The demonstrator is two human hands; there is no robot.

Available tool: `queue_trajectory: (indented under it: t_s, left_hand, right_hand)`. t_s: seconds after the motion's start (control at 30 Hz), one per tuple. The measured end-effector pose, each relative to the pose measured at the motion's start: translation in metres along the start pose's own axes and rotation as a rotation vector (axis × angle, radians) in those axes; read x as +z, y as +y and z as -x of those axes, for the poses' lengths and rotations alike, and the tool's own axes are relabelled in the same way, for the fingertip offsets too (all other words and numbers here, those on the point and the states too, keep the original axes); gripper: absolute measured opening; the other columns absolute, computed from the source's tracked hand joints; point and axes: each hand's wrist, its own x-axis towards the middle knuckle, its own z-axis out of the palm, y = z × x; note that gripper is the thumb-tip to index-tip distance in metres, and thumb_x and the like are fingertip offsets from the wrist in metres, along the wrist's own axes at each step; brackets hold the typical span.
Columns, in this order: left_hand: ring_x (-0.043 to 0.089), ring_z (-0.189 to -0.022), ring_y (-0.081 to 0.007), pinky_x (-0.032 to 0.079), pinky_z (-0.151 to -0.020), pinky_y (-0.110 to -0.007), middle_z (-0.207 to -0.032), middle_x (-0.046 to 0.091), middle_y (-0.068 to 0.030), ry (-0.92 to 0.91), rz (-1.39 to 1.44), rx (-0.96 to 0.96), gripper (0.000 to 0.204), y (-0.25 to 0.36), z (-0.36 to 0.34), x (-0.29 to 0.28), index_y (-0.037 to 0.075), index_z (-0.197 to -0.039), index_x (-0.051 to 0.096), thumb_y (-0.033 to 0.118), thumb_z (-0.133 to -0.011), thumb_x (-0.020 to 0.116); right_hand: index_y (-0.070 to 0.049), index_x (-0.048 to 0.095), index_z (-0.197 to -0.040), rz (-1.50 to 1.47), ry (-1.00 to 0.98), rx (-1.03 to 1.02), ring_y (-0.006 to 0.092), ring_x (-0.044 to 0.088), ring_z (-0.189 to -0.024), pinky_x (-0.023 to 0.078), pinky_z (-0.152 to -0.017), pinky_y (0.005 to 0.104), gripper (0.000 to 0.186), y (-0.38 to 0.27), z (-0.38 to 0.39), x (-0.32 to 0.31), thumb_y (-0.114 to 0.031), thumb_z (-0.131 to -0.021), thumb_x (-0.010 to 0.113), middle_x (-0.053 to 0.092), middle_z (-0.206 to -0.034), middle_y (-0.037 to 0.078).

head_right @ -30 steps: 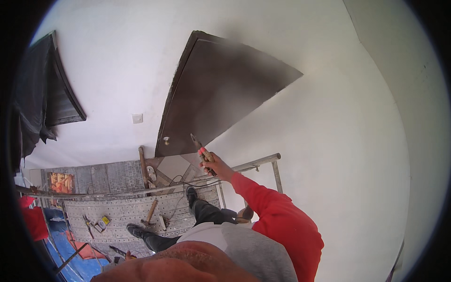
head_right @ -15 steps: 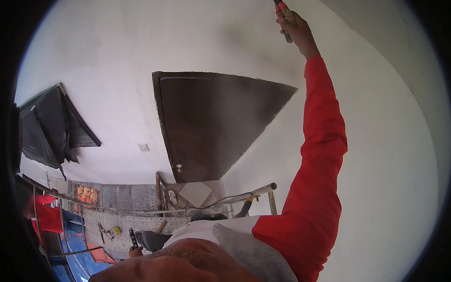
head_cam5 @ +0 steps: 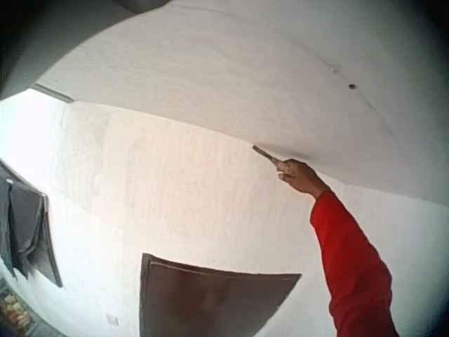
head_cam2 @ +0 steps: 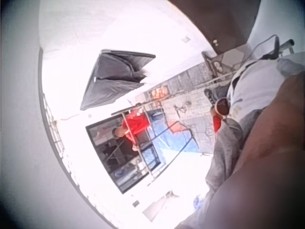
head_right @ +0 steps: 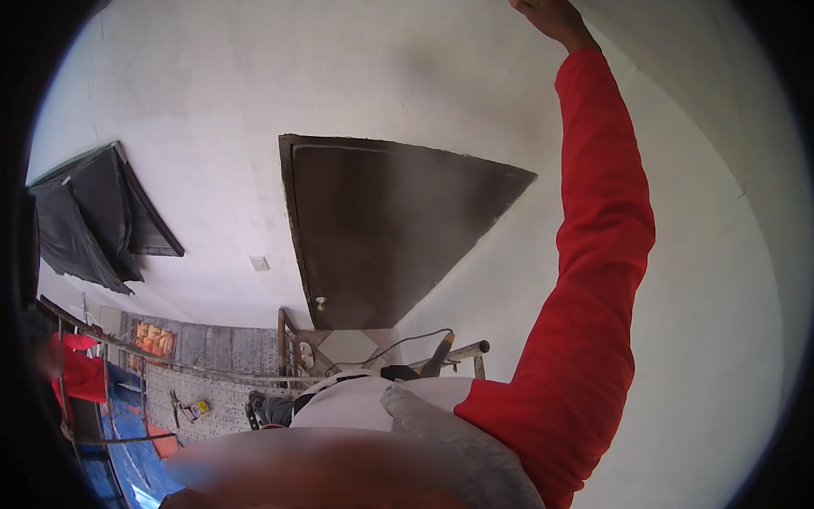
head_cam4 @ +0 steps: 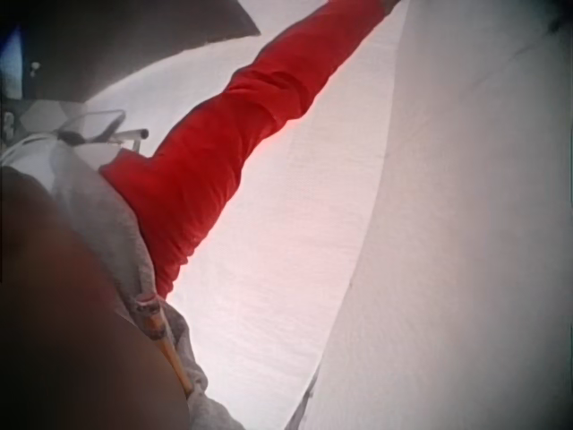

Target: The person drills holes in the ceiling, then uses a manual toggle bolt tool to install anchors. The person repeats this sequence at multiple ceiling locations while standing on a scaffold.

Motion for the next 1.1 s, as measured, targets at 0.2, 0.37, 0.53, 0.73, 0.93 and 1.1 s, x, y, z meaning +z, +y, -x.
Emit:
queue_trajectory:
  t_s: [0.2,0.37,0.53,0.73,0.93,1.1]
  left_hand:
    - [0.068,-0.07,-0.02,0.053,-0.064,-0.04,-0.077,0.073,-0.0136,0.0,-0.055,-0.07,0.033,-0.001,0.012,-0.002,-0.004,-0.088,0.071,0.029,-0.083,0.078]
    - [0.072,-0.074,-0.0263,0.054,-0.068,-0.043,-0.079,0.074,-0.0179,-0.046,-0.061,-0.191,0.039,-0.002,0.016,-0.003,-0.005,-0.092,0.073,0.033,-0.083,0.075]
    - [0.075,-0.082,-0.0329,0.055,-0.075,-0.046,-0.087,0.076,-0.0218,-0.013,-0.145,-0.222,0.042,-0.005,0.016,-0.001,-0.003,-0.098,0.076,0.037,-0.082,0.073]
    - [0.075,-0.086,-0.0334,0.055,-0.077,-0.044,-0.091,0.076,-0.0215,0.033,-0.102,-0.153,0.045,-0.022,0.019,0.012,-0.001,-0.101,0.076,0.039,-0.081,0.077]
    - [0.075,-0.083,-0.0315,0.055,-0.075,-0.044,-0.089,0.076,-0.0195,-0.009,-0.049,-0.193,0.049,-0.037,0.024,0.02,-0.003,-0.1,0.074,0.04,-0.078,0.082]
    - [0.074,-0.081,-0.0297,0.055,-0.073,-0.045,-0.086,0.076,-0.0189,-0.05,-0.073,-0.236,0.046,-0.031,0.034,0.002,-0.002,-0.096,0.074,0.039,-0.078,0.081]
  right_hand:
    - [-0.005,0.067,-0.123,0.277,-0.021,-0.172,0.0349,0.065,-0.105,0.052,-0.092,0.045,0.033,-0.002,-0.012,-0.005,-0.026,-0.097,0.063,0.069,-0.11,0.017]
    - [-0.008,0.063,-0.133,0.32,-0.051,-0.159,0.0354,0.065,-0.105,0.052,-0.092,0.0453,0.039,-0.012,-0.014,-0.014,-0.023,-0.098,0.062,0.068,-0.111,0.017]
    - [-0.01,0.055,-0.144,0.482,-0.051,-0.179,0.0368,0.065,-0.104,0.051,-0.093,0.0462,0.046,-0.024,-0.011,-0.016,-0.021,-0.1,0.06,0.067,-0.111,0.019]
    - [-0.011,0.054,-0.144,0.216,-0.007,0.049,0.0368,0.065,-0.1,0.053,-0.086,0.0499,0.043,-0.049,-0.005,-0.003,-0.023,-0.103,0.056,0.064,-0.11,0.019]
    - [-0.006,0.062,-0.116,-0.587,-0.077,0.467,0.0103,0.06,-0.077,0.051,-0.064,0.0265,0.026,-0.072,0.002,0.031,-0.027,-0.101,0.063,0.065,-0.097,0.004]
    - [-0.006,0.057,-0.111,-1.142,0.095,0.505,0.0068,0.053,-0.062,0.044,-0.05,0.0254,0.021,-0.076,0.0,0.086,-0.021,-0.099,0.066,0.061,-0.088,-0.001]
